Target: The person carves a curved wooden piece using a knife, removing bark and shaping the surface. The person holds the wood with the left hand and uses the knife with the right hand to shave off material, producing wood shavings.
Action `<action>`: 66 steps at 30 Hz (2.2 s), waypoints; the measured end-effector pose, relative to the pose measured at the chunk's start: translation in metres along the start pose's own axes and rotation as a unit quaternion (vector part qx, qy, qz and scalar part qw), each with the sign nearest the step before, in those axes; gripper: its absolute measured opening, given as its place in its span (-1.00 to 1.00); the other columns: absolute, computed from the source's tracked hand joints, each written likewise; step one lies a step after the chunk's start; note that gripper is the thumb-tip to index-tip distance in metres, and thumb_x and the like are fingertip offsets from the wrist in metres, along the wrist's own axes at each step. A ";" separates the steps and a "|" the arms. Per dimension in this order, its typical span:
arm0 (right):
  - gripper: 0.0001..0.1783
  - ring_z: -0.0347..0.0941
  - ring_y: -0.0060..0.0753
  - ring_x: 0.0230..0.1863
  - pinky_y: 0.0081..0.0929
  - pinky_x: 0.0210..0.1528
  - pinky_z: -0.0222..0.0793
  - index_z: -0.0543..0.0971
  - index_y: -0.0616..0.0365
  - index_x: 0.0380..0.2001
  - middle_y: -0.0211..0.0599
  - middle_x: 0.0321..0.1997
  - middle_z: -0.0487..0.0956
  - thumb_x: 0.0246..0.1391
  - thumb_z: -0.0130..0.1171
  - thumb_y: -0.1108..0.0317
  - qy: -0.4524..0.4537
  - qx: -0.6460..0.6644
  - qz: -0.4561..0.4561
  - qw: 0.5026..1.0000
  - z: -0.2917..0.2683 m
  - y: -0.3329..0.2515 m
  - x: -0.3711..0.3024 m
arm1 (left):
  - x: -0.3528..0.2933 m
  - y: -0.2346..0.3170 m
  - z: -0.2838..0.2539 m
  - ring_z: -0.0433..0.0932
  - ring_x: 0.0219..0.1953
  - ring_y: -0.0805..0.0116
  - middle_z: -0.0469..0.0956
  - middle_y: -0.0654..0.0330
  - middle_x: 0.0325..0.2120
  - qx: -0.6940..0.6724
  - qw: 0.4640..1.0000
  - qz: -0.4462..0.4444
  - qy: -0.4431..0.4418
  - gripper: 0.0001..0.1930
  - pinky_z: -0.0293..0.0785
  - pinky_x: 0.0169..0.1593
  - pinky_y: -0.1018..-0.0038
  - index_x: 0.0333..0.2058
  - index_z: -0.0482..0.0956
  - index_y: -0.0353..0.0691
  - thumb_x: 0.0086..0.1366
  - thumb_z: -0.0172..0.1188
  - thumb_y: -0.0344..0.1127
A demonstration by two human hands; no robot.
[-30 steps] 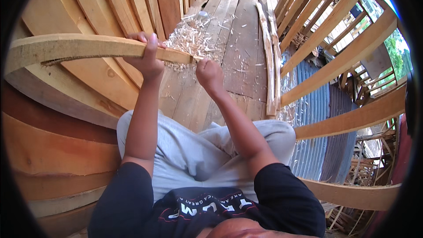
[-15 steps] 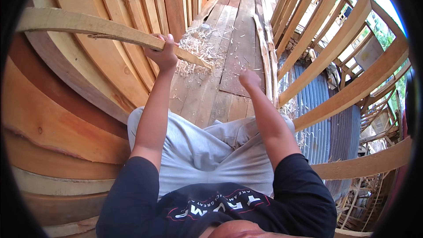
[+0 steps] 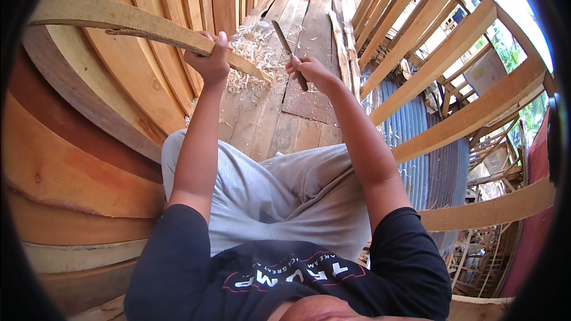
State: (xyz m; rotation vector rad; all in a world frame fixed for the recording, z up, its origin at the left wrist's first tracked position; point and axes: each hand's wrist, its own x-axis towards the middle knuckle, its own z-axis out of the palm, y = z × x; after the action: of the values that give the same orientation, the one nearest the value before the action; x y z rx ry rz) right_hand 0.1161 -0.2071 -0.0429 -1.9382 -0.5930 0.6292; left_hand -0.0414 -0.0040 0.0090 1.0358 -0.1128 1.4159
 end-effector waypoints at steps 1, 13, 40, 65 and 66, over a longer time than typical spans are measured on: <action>-0.62 0.45 -0.55 -0.45 -0.57 -0.39 0.41 0.52 0.26 -0.18 -0.34 -0.37 0.53 0.36 -0.14 0.16 -0.006 0.030 -0.015 0.999 0.002 -0.003 0.003 | -0.001 0.000 0.000 0.46 -0.66 0.49 0.39 0.26 -0.64 0.003 1.000 -0.002 0.001 -0.79 0.52 -0.54 0.52 -0.46 0.35 -0.26 0.10 0.26 -0.56; -0.70 0.23 -0.63 -0.62 -0.53 -0.61 0.20 0.47 0.18 -0.16 -0.44 -0.53 0.38 0.32 -0.21 0.24 -0.045 0.175 0.099 0.979 0.065 0.022 0.021 | 0.002 -0.002 0.001 0.44 -0.65 0.50 0.36 0.26 -0.63 0.000 1.000 0.019 -0.017 -0.77 0.54 -0.56 0.51 -0.48 0.28 -0.25 0.07 0.21 -0.59; -0.48 -0.13 -0.60 -0.82 -0.49 -0.75 -0.22 0.24 -0.07 -0.66 -0.59 -0.78 0.06 0.21 -0.10 -0.17 0.016 0.535 0.108 0.838 0.020 -0.007 0.029 | 0.004 -0.007 -0.010 0.44 -0.66 0.43 0.35 0.20 -0.62 0.023 0.998 -0.007 -0.049 -0.77 0.49 -0.44 0.52 -0.37 0.21 -0.23 0.10 0.13 -0.45; -0.55 0.43 -0.51 -0.57 -0.45 -0.50 0.37 0.61 0.26 -0.13 -0.26 -0.51 0.55 0.15 0.16 0.06 0.024 0.019 -0.091 0.995 0.041 0.030 0.030 | 0.005 -0.007 -0.008 0.44 -0.67 0.42 0.33 0.21 -0.64 0.011 0.998 0.009 -0.057 -0.76 0.47 -0.44 0.53 -0.37 0.19 -0.21 0.10 0.12 -0.47; -0.54 0.43 -0.52 -0.57 -0.45 -0.52 0.36 0.60 0.27 -0.12 -0.27 -0.53 0.54 0.14 0.17 0.06 0.019 0.000 -0.130 0.991 0.048 0.035 0.031 | 0.005 -0.007 -0.008 0.43 -0.67 0.42 0.32 0.21 -0.63 0.006 0.998 0.006 -0.065 -0.76 0.46 -0.44 0.53 -0.37 0.18 -0.20 0.10 0.12 -0.47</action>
State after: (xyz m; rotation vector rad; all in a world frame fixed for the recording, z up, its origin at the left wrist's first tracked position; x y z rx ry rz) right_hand 0.1125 -0.1698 -0.0988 -1.8295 -0.8063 0.4266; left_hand -0.0387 0.0060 0.0039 1.1391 -0.2050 1.3611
